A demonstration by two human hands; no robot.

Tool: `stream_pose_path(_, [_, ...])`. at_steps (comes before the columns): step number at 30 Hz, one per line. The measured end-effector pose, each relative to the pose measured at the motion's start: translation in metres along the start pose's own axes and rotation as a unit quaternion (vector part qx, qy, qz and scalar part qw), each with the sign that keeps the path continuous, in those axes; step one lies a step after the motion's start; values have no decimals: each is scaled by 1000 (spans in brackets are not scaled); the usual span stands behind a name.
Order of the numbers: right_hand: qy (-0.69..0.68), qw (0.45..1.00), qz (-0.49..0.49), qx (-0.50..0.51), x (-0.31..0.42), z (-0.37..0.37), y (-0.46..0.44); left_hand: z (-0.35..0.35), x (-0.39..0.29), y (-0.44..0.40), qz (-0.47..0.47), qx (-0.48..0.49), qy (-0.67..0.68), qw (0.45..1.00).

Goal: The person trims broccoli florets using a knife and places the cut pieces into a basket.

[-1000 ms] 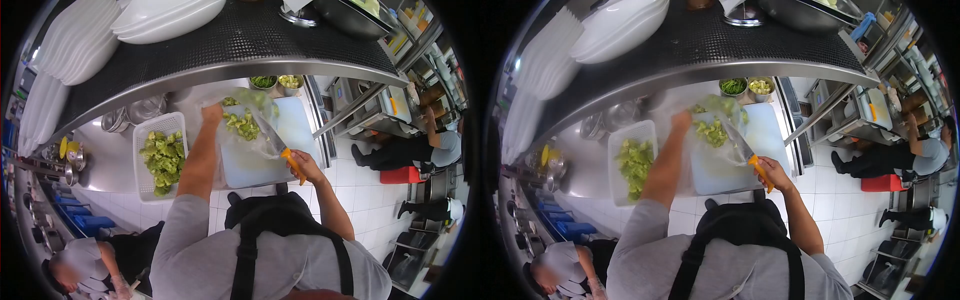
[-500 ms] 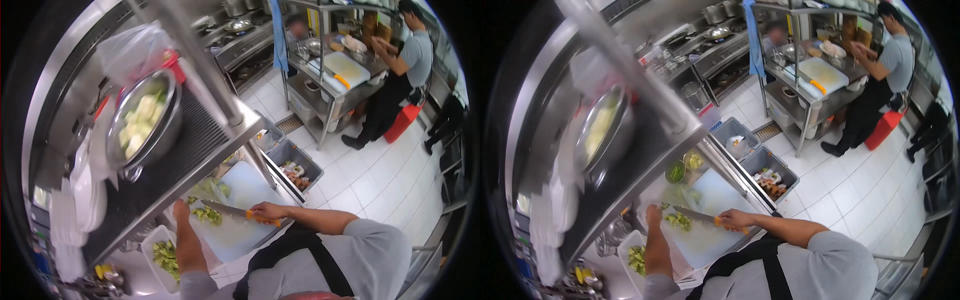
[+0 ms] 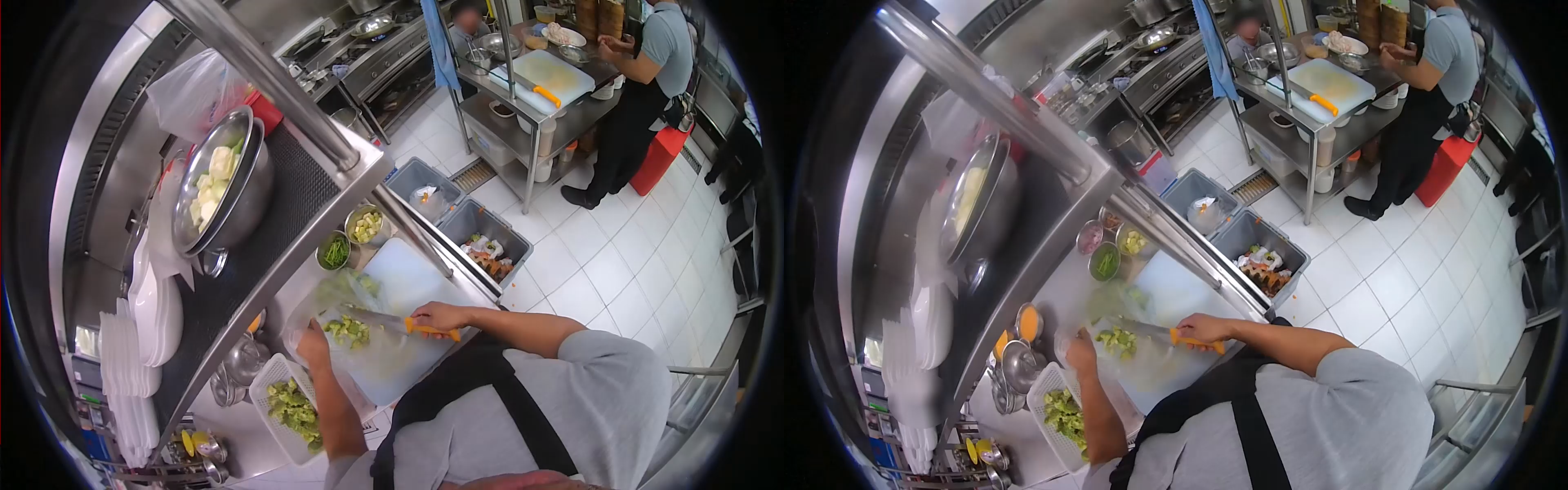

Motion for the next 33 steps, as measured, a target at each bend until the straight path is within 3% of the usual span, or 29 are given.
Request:
stream_pose_path(1, [1, 1000, 2, -7, -1, -3, 0, 7, -3, 8, 70, 38, 37, 996])
stream_pose_path(2, [-5, 1000, 0, -8, 0, -6, 1, 15, -5, 15, 72, 44, 96, 992])
stream_pose_path(3, [-9, 1000, -3, -9, 3, -7, 4, 7, 0, 22, 117, 54, 265, 956])
stream_pose_path(5, [-7, 1000, 1, -13, 8, -8, 10, -14, 6, 40, 198, 65, 576, 791])
stream_pose_path(8, [-1, 1000, 20, -22, 17, -11, 11, -7, -20, 63, 239, 95, 592, 764])
stream_pose_path(11, [4, 999, 18, -43, 16, -12, 16, -24, -25, 78, 167, 62, 505, 845])
stream_pose_path(12, [14, 999, 18, -48, 12, -10, 12, -29, -21, 80, 98, 64, 372, 921])
stream_pose_path(14, [43, 997, 33, -49, 7, -8, 11, -45, -22, 88, 52, 51, 392, 917])
stream_pose_path(15, [26, 999, 7, -39, 4, -5, 9, -41, -23, 86, 33, 78, 287, 954])
stream_pose_path(16, [42, 998, 29, -35, -13, -1, -2, -40, -24, 87, 15, 58, 305, 950])
stream_pose_path(17, [43, 989, 139, -18, -28, 5, -7, -45, -19, 86, -10, 49, 249, 967])
stream_pose_path(18, [66, 990, 116, -43, -23, 3, -5, -36, -18, 86, -3, 40, 246, 969])
stream_pose_path(19, [75, 996, 15, -39, -8, 1, 0, -33, -13, 88, -7, -4, 290, 957])
stream_pose_path(22, [54, 997, -23, -45, 5, -13, 14, -10, -6, 88, 43, -18, 278, 960])
stream_pose_path(25, [45, 998, -30, -36, 26, -8, 13, -5, -4, 89, 103, 38, 305, 946])
stream_pose_path(33, [48, 998, -36, -20, 12, -13, 7, -23, -44, 70, 24, 77, 262, 962])
Point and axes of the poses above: each hand's wrist, its own y-axis away from the middle knuckle, its own z-axis out of the back of the hand, x = y × z, the point moved 2 cm from there along -y, towards the middle knuckle, and after that the axes turned 2 degrees about -z, right-handed, at the moved point
